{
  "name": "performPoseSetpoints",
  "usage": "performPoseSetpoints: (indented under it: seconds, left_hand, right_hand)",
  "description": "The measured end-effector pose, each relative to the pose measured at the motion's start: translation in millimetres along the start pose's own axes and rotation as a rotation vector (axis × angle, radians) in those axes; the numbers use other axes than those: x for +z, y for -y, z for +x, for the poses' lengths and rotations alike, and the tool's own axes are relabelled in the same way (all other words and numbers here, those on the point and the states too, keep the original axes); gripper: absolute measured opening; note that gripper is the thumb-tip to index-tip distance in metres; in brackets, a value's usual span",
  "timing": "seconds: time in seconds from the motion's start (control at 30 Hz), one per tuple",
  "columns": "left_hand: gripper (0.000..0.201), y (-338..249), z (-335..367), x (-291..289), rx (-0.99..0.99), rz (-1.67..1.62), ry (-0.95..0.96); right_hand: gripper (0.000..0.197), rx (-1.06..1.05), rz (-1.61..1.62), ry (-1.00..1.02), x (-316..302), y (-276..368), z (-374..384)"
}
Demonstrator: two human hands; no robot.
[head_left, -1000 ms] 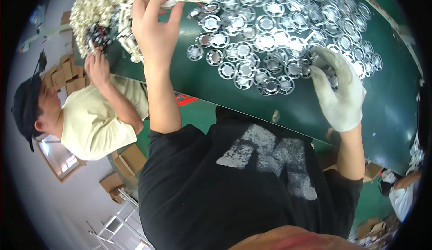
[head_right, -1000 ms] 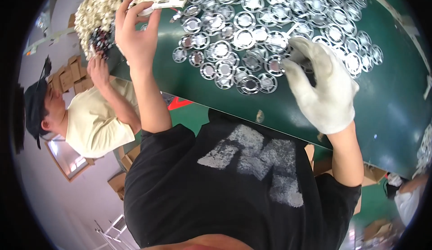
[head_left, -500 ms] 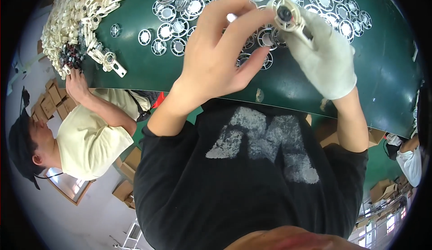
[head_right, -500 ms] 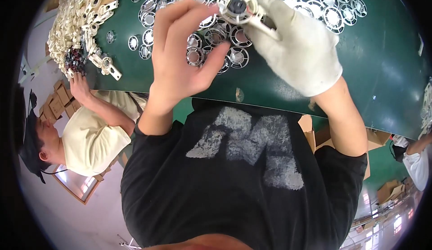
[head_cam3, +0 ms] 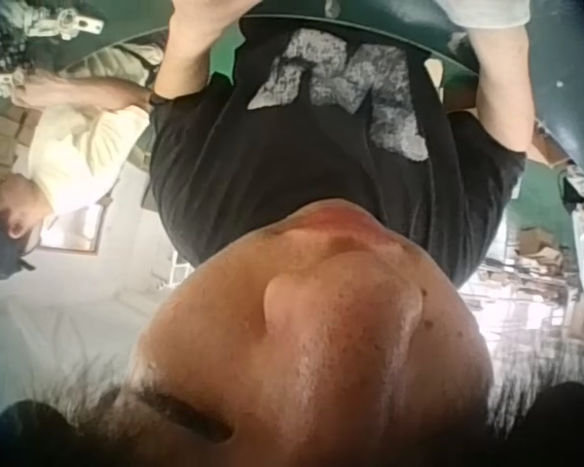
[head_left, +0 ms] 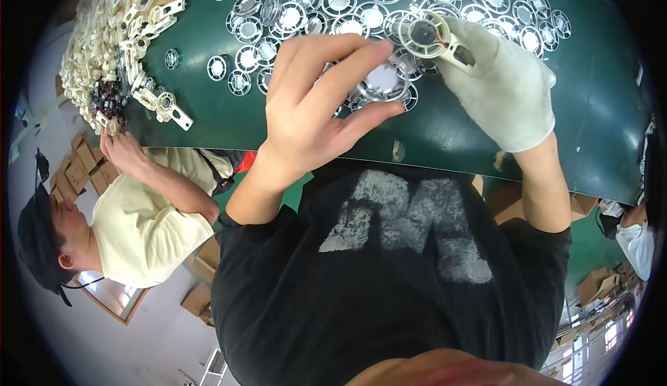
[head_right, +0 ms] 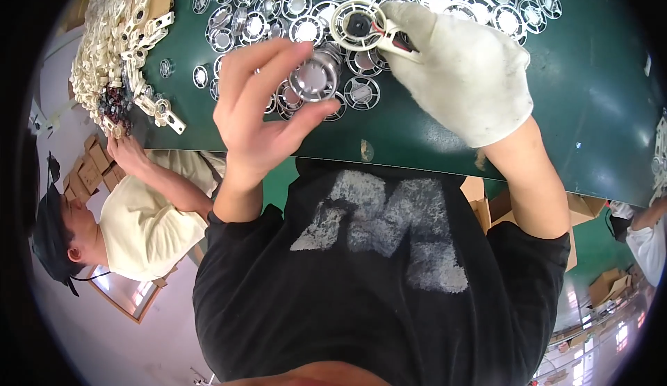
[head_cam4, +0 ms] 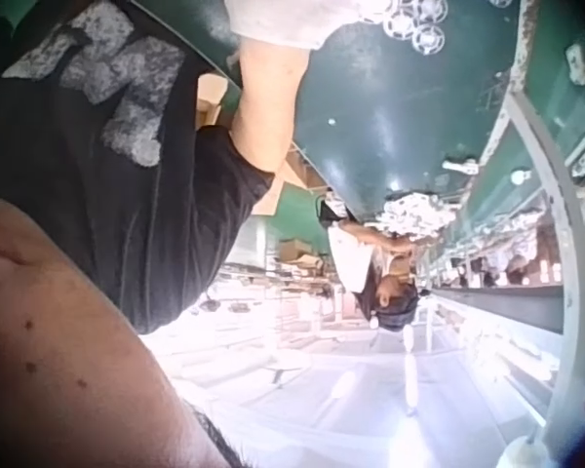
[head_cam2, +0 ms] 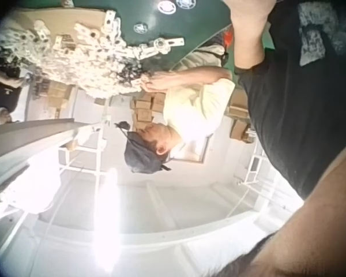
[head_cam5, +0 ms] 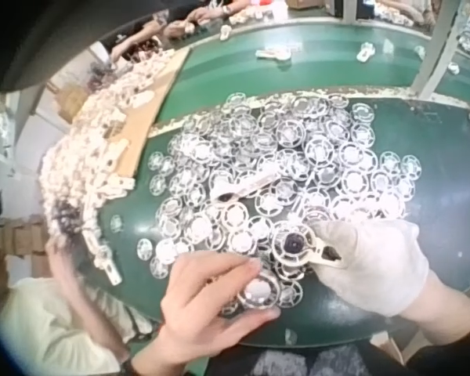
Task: The person assembles small electronic components by hand, fitting lenses into metal housing parts at a workbench.
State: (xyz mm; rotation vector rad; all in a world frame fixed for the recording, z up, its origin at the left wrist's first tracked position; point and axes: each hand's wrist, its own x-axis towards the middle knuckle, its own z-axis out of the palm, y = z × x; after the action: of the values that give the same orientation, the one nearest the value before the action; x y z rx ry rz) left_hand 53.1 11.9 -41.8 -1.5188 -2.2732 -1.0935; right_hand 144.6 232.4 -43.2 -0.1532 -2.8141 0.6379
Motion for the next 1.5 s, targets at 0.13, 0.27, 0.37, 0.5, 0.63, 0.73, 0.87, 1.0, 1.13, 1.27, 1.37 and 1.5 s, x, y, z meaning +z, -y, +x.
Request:
performPoseSetpoints:
  seconds: [0.13,0.27,0.37,0.5,0.63,0.73,0.87,1.0,1.13,1.27,1.37,1.5]
  left_hand:
    - [0.057,2,22,16,0.069,0.062,-0.070]
    - [0.053,3,32,16,0.004,0.057,-0.005]
    - [0.053,4,30,18,-0.068,-0.067,0.020]
    - [0.055,2,27,23,-0.144,-0.230,0.025]
    - [0.052,4,26,25,-0.066,-0.271,-0.003]
    - [0.050,9,32,22,0.163,-0.292,-0.006]
    - [0.050,3,38,31,0.280,-0.299,-0.039]
    - [0.058,-4,44,27,-0.128,-0.666,0.025]
    - [0.044,-6,42,29,-0.333,-0.874,0.139]
    - [0.034,-2,53,19,-0.211,-0.843,0.234]
    - [0.032,7,72,11,-0.108,-0.681,0.329]
    - [0.006,56,109,-9,-0.472,-0.671,0.425]
  right_hand:
    - [0.024,-0.058,0.027,-0.005,-2,7,0]
    - [0.023,-0.074,0.023,-0.015,0,3,0]
    - [0.024,-0.134,0.026,-0.061,-3,5,2]
    - [0.025,-0.124,0.046,-0.027,-4,5,2]
    - [0.026,0.053,0.234,0.100,-11,12,-3]
    - [0.033,0.180,0.808,0.586,-37,7,10]
    - [0.042,0.347,0.879,0.783,-29,7,11]
    - [0.036,0.301,0.852,0.537,-24,13,9]
    - [0.029,0.067,0.621,0.282,-8,6,-7]
    - [0.025,-0.163,0.328,0.159,-17,11,-5]
    - [0.029,-0.049,0.396,0.100,-9,8,-6]
    - [0.049,0.122,0.453,0.103,-21,15,-4]
